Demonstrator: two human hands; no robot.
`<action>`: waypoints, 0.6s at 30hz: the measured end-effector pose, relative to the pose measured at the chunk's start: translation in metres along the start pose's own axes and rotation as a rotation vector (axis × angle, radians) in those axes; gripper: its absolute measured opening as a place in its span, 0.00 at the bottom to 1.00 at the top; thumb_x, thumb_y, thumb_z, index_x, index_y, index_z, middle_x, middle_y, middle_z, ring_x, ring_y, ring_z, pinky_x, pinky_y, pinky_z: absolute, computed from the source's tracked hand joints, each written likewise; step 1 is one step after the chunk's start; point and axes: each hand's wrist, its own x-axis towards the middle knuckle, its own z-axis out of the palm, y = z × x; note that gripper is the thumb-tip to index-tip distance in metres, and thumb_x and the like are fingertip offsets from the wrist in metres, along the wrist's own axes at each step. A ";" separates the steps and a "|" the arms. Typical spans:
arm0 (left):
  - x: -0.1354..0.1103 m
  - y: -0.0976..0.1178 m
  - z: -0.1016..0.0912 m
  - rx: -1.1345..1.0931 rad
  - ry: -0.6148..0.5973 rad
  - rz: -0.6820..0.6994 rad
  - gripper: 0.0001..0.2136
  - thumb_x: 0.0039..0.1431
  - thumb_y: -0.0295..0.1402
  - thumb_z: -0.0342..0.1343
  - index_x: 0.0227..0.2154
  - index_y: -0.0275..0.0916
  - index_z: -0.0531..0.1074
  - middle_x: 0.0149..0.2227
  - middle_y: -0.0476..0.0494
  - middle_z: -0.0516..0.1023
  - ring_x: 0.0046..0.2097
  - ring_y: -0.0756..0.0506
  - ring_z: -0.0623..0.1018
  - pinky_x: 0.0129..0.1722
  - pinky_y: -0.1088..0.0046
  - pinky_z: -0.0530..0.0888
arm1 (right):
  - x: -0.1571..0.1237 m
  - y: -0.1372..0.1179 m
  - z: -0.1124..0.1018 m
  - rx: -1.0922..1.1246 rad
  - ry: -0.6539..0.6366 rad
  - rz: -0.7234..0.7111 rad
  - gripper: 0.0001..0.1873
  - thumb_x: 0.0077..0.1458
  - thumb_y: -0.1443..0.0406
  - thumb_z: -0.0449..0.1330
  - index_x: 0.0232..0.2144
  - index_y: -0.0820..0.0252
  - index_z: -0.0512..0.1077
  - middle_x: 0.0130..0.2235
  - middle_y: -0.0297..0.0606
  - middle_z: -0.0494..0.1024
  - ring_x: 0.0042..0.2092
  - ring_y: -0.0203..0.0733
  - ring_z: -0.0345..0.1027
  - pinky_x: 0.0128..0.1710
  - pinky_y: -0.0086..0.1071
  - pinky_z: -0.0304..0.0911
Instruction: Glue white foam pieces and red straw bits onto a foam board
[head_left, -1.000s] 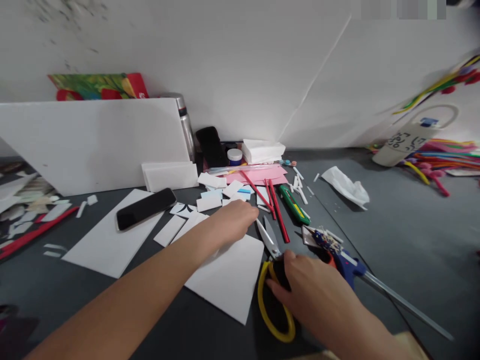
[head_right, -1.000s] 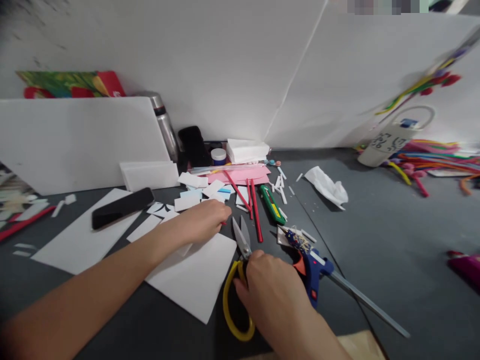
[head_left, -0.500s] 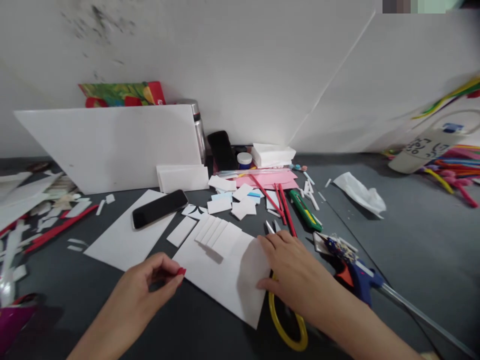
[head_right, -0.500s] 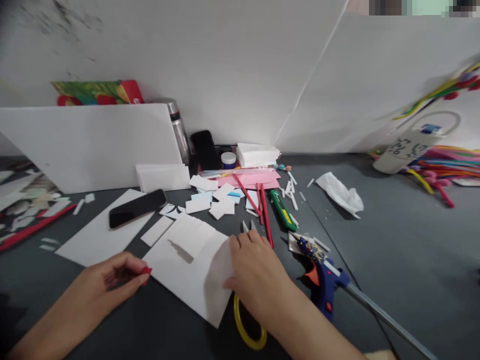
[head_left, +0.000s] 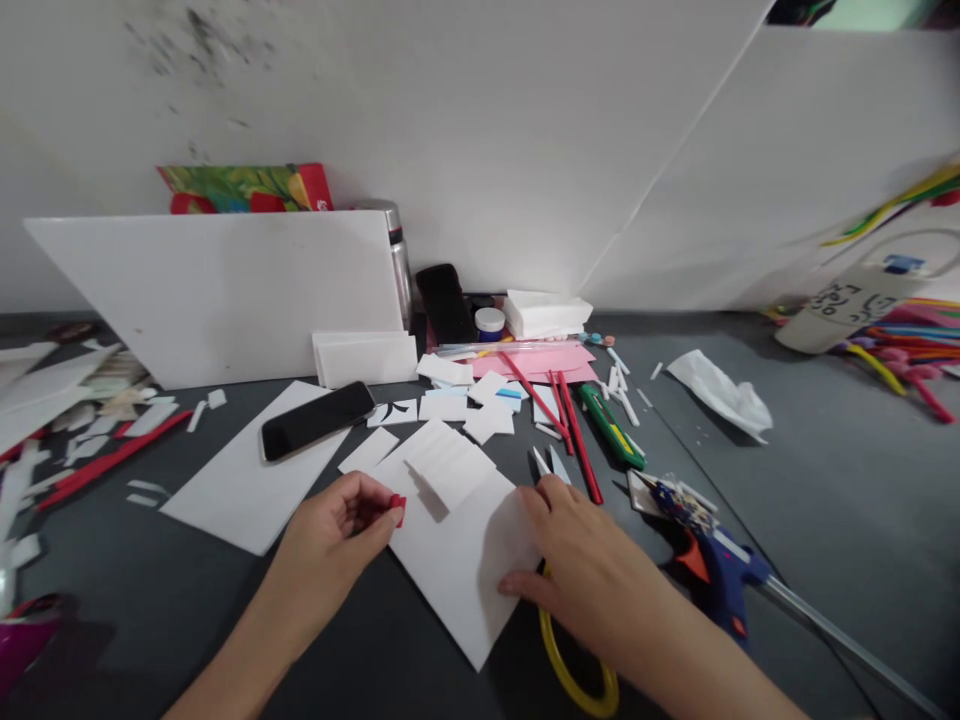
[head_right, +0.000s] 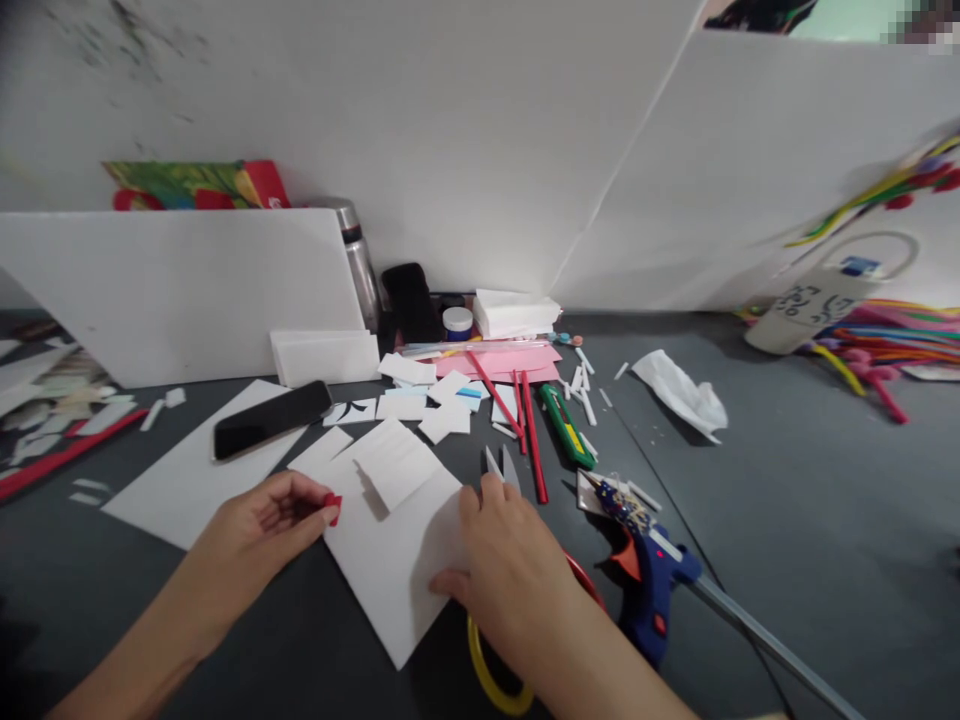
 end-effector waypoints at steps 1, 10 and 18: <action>-0.002 0.002 0.000 -0.017 0.002 -0.007 0.10 0.53 0.40 0.64 0.32 0.39 0.74 0.32 0.46 0.77 0.35 0.45 0.76 0.36 0.72 0.72 | 0.000 0.001 0.001 0.009 0.019 0.005 0.25 0.48 0.57 0.71 0.45 0.66 0.74 0.45 0.50 0.74 0.47 0.57 0.70 0.48 0.49 0.68; -0.026 -0.001 -0.001 -0.133 0.105 -0.127 0.15 0.50 0.43 0.66 0.36 0.40 0.74 0.35 0.46 0.79 0.41 0.45 0.77 0.41 0.74 0.74 | 0.000 -0.002 0.014 0.063 0.065 0.043 0.16 0.54 0.58 0.68 0.39 0.64 0.74 0.41 0.49 0.74 0.41 0.55 0.72 0.42 0.46 0.69; -0.005 0.005 0.006 -0.134 0.060 -0.042 0.12 0.51 0.40 0.65 0.34 0.39 0.74 0.34 0.47 0.78 0.38 0.47 0.76 0.39 0.74 0.73 | -0.003 -0.003 0.019 0.055 0.051 -0.003 0.14 0.54 0.60 0.66 0.39 0.63 0.73 0.40 0.46 0.75 0.39 0.55 0.73 0.37 0.44 0.68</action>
